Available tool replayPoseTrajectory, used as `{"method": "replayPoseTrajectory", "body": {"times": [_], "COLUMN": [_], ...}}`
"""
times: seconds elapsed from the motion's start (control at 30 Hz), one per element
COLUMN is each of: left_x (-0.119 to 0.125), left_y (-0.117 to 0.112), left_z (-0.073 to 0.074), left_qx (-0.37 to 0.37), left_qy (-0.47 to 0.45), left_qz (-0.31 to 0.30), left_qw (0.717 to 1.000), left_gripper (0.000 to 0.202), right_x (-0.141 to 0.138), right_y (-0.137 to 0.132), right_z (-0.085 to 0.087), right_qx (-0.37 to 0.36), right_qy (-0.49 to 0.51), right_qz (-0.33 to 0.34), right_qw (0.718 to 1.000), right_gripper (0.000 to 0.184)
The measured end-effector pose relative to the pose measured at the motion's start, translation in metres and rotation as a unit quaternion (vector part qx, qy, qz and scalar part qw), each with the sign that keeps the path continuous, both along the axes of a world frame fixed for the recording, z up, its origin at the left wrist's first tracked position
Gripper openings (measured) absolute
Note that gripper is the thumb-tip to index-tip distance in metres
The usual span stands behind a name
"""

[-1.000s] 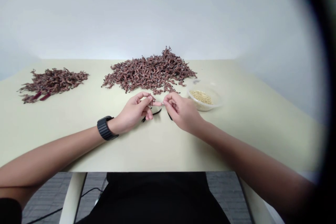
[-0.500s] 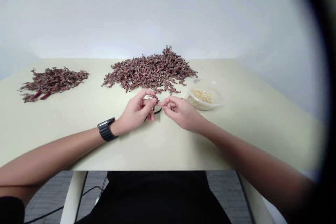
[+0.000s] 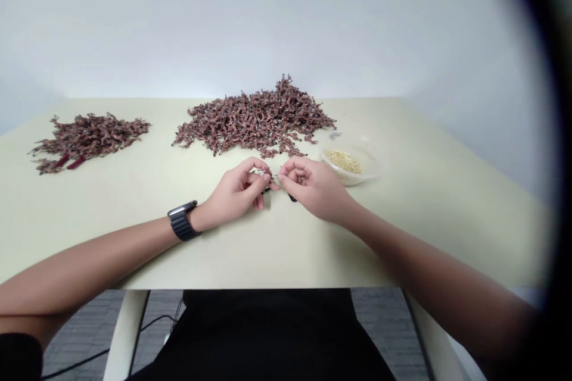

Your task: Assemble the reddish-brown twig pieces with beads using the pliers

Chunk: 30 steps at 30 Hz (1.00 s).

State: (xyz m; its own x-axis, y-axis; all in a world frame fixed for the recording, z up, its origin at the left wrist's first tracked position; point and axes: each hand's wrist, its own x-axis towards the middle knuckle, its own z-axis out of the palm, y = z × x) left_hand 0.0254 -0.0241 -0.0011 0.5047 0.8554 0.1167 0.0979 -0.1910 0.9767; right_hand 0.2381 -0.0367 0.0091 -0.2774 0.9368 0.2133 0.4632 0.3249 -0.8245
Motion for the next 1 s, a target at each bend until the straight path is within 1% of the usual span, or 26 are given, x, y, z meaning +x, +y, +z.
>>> {"method": "replayPoseTrajectory", "body": {"times": [0.1,0.27,0.33,0.53,0.63,0.83,1.0], "left_x": [-0.0003,-0.0005,-0.0005,-0.0003,0.0004,0.0005,-0.001], "left_y": [-0.0021,-0.0024,-0.003,-0.0037,-0.0021,0.0028,0.0051], "left_z": [-0.0016,-0.0028,-0.003,-0.0033,-0.0024,0.0027,0.0036], "left_qx": [0.021,-0.008,-0.008,-0.01,-0.036,-0.125,-0.143], "left_qy": [0.016,0.03,0.041,0.057,0.043,-0.003,-0.03], "left_qz": [-0.008,-0.047,-0.057,-0.066,-0.075,-0.102,-0.105], "left_qw": [1.0,0.998,0.997,0.996,0.996,0.987,0.984], "left_gripper": [0.027,0.03,0.03,0.028,0.03,0.034,0.037], "right_x": [0.0005,0.002,0.0022,0.0018,0.0016,0.0012,0.0], "right_y": [0.0,-0.0007,-0.001,-0.0015,-0.0018,-0.0036,-0.006], "right_z": [-0.0006,0.0014,0.0019,0.0032,0.0046,0.0037,0.0026], "right_qx": [-0.015,-0.027,-0.034,-0.046,-0.035,0.013,0.064], "right_qy": [-0.002,0.006,0.007,0.016,0.016,-0.001,-0.014], "right_qz": [0.004,0.002,0.003,0.001,-0.003,-0.014,-0.015], "right_qw": [1.0,1.0,0.999,0.999,0.999,1.0,0.998], "right_gripper": [0.012,0.014,0.014,0.016,0.016,0.013,0.012]}}
